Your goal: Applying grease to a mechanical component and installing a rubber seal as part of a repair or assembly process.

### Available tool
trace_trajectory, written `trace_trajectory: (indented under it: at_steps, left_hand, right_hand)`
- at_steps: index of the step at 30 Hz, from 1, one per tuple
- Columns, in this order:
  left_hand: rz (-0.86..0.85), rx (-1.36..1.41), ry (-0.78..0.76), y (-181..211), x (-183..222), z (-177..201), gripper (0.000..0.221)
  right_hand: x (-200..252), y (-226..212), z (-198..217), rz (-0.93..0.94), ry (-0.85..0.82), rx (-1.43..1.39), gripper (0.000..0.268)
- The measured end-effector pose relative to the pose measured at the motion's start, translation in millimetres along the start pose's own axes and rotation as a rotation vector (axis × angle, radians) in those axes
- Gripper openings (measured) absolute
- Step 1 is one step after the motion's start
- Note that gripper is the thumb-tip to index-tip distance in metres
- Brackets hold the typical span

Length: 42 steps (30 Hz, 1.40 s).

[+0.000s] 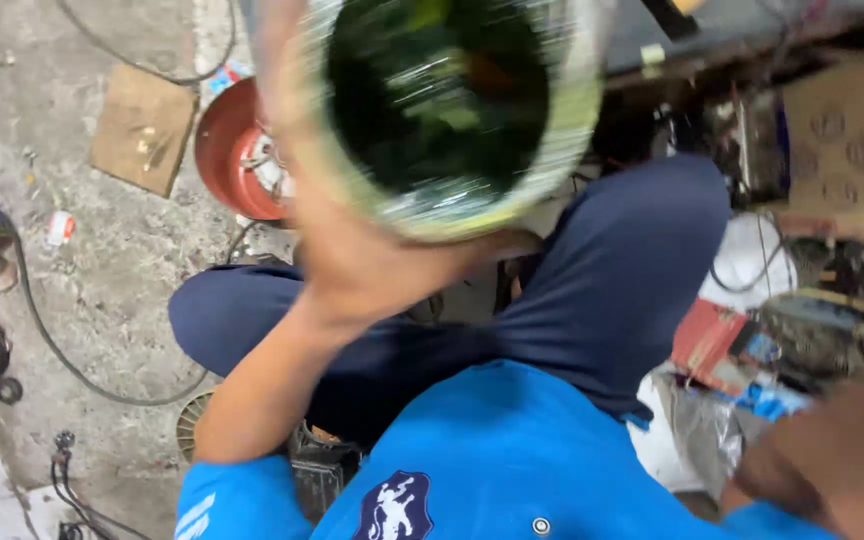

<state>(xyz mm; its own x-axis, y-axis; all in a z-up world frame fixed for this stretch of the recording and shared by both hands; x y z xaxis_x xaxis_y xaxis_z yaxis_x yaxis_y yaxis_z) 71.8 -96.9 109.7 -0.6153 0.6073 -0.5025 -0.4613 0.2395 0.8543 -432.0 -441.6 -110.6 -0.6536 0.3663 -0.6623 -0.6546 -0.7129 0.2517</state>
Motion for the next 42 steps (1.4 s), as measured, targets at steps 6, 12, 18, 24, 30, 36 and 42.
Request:
trace_trajectory:
  at_steps: [6, 12, 18, 24, 30, 36, 42]
  left_hand:
    - [-0.200, 0.087, -0.233, 16, -5, -150, 0.134]
    - [-0.149, -0.086, -0.317, 4, 2, -177, 0.145]
    - [-0.174, -0.177, -0.302, 8, -10, -142, 0.114]
    - [-0.177, -0.241, -0.302, -1, -39, -105, 0.082]
    - [-0.178, -0.474, -0.186, -27, -79, -63, 0.038]
    - [-0.160, -0.568, -0.274, -45, -87, -73, 0.064]
    - [-0.159, -0.562, -0.305, -47, -88, -76, 0.069]
  right_hand:
    - [-257, -194, 166, -0.307, -0.352, -1.168, 0.133]
    - [-242, -175, 142, -0.112, -0.520, -0.878, 0.042]
    - [-278, -209, 170, -0.017, -0.381, -1.024, 0.090]
    - [-207, -162, 115, -0.364, -0.484, -0.915, 0.069]
    - [-106, -173, 41, -0.439, -0.365, -0.450, 0.131]
    - [31, -199, -85, -0.671, -0.636, -0.500, 0.129]
    - [93, -221, -131, -0.621, -0.698, -0.445, 0.111]
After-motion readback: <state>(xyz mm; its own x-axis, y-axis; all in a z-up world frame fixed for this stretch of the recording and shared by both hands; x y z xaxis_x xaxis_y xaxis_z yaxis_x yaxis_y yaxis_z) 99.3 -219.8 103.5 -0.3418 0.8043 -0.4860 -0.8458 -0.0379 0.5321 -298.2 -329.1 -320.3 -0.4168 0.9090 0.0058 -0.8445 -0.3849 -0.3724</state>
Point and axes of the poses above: each hand's wrist, its own x-axis away from the middle knuckle, its own z-axis out of the back of the hand, y = z × x, the point moved 10 cm from there along -x, towards the middle knuckle, and after that the axes turned 13 degrees about x, right-handed, at the moved point
